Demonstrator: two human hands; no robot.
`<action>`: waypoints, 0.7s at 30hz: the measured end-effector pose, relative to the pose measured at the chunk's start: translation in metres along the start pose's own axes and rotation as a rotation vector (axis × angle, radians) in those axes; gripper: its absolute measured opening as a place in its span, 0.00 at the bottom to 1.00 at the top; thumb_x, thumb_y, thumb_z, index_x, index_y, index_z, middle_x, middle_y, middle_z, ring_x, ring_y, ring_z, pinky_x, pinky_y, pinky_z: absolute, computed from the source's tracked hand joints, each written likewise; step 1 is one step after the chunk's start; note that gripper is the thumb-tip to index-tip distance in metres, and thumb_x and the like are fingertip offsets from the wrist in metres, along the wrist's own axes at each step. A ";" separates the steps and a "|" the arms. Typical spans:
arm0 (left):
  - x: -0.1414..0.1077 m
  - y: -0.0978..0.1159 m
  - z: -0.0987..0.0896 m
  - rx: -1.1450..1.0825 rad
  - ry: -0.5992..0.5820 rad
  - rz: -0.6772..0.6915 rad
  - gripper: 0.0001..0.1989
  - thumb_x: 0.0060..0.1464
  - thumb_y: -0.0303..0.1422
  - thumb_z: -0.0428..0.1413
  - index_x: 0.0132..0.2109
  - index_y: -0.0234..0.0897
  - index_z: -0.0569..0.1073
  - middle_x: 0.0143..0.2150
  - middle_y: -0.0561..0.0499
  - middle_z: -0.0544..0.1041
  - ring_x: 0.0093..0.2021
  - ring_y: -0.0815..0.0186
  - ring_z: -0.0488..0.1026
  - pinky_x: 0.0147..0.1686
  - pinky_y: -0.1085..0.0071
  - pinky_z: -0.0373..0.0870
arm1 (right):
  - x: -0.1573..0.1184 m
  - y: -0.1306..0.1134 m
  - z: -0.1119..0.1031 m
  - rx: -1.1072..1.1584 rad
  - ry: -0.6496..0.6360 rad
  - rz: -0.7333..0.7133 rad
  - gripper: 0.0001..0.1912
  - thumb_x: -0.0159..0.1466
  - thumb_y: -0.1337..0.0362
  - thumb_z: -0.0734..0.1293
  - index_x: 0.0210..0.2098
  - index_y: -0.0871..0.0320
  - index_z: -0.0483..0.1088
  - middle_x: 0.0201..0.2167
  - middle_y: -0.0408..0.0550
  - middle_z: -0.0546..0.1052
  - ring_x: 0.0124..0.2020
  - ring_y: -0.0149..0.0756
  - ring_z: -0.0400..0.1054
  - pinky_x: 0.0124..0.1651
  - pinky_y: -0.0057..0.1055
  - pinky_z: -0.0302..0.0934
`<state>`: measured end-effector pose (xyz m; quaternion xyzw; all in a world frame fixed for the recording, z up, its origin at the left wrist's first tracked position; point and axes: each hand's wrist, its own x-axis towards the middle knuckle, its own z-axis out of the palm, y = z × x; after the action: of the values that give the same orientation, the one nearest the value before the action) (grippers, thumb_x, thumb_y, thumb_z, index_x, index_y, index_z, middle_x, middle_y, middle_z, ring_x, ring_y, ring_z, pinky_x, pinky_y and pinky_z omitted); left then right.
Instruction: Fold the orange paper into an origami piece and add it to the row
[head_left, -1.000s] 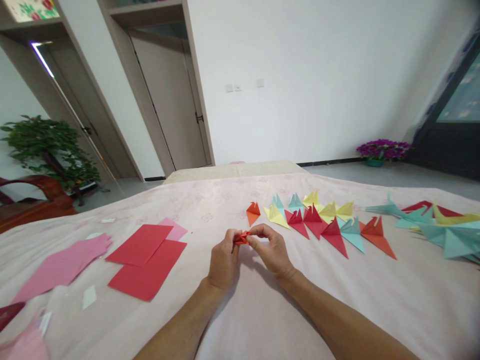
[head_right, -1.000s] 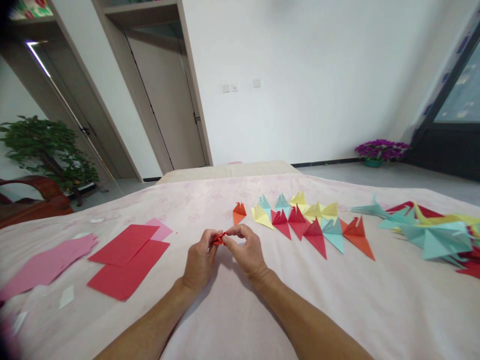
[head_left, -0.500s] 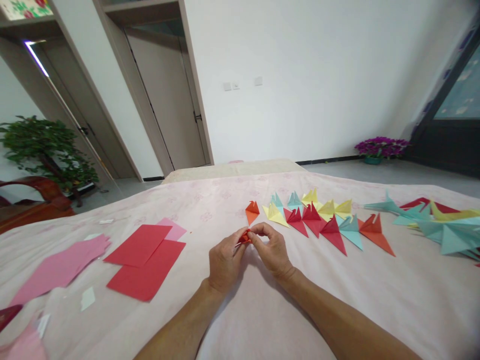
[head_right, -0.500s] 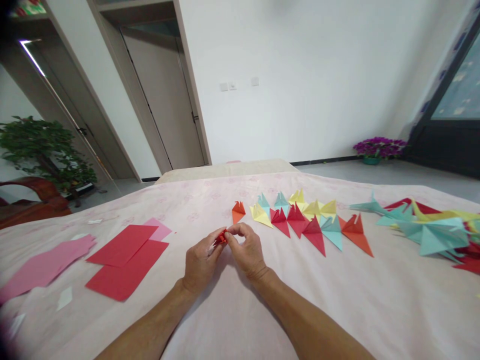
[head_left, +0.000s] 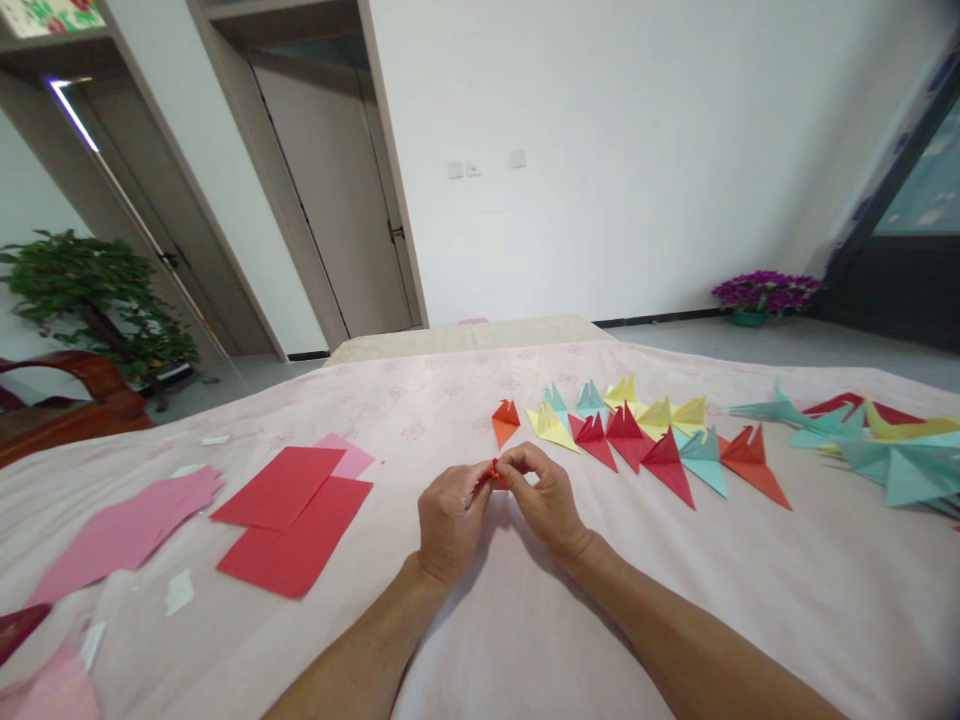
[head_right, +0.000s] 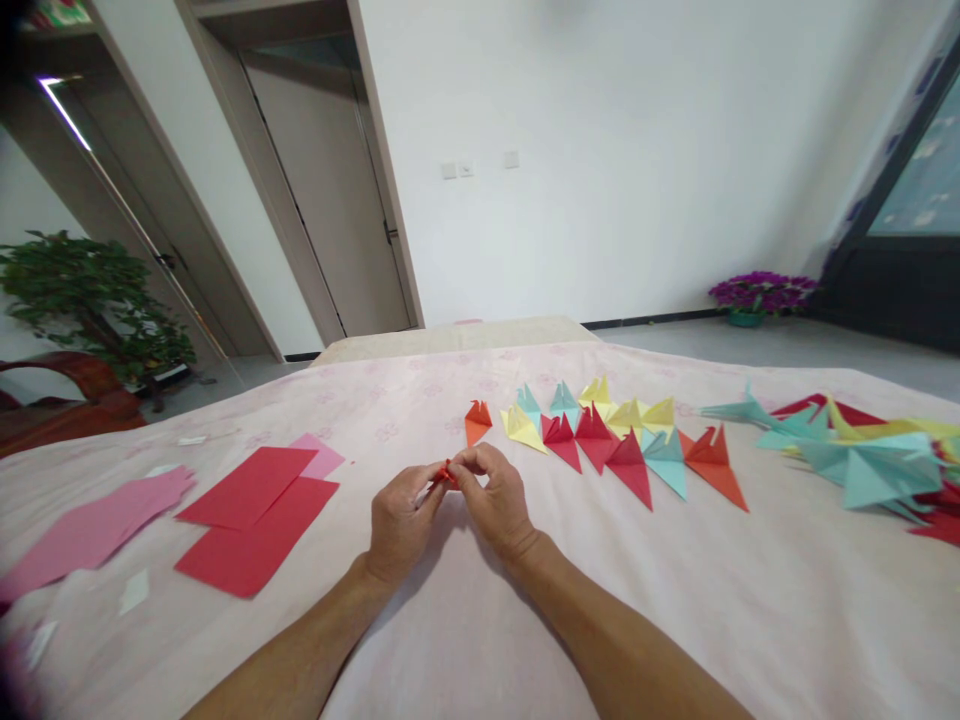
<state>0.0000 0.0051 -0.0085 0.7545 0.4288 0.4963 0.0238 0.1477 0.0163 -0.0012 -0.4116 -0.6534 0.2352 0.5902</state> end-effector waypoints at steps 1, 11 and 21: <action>0.000 0.001 -0.001 0.019 -0.006 0.014 0.08 0.61 0.32 0.55 0.45 0.39 0.77 0.39 0.49 0.81 0.38 0.63 0.77 0.40 0.66 0.72 | 0.000 0.000 0.000 -0.024 0.013 -0.022 0.06 0.62 0.63 0.67 0.29 0.57 0.71 0.27 0.43 0.73 0.31 0.34 0.67 0.37 0.31 0.62; 0.007 0.006 -0.009 0.218 0.028 0.197 0.09 0.62 0.32 0.53 0.46 0.40 0.76 0.36 0.50 0.81 0.38 0.62 0.76 0.56 0.54 0.64 | -0.001 -0.007 -0.003 -0.208 0.022 -0.015 0.06 0.62 0.63 0.66 0.29 0.56 0.70 0.27 0.43 0.74 0.27 0.32 0.67 0.32 0.29 0.61; 0.007 0.003 -0.014 0.321 -0.011 0.246 0.13 0.61 0.29 0.53 0.50 0.42 0.76 0.34 0.50 0.81 0.43 0.60 0.76 0.63 0.50 0.54 | 0.002 -0.014 -0.004 -0.265 0.008 0.064 0.06 0.61 0.62 0.66 0.28 0.55 0.71 0.27 0.43 0.76 0.27 0.33 0.68 0.32 0.29 0.61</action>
<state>-0.0079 0.0023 0.0058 0.7981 0.4068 0.4165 -0.1552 0.1481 0.0091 0.0115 -0.5075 -0.6629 0.1641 0.5254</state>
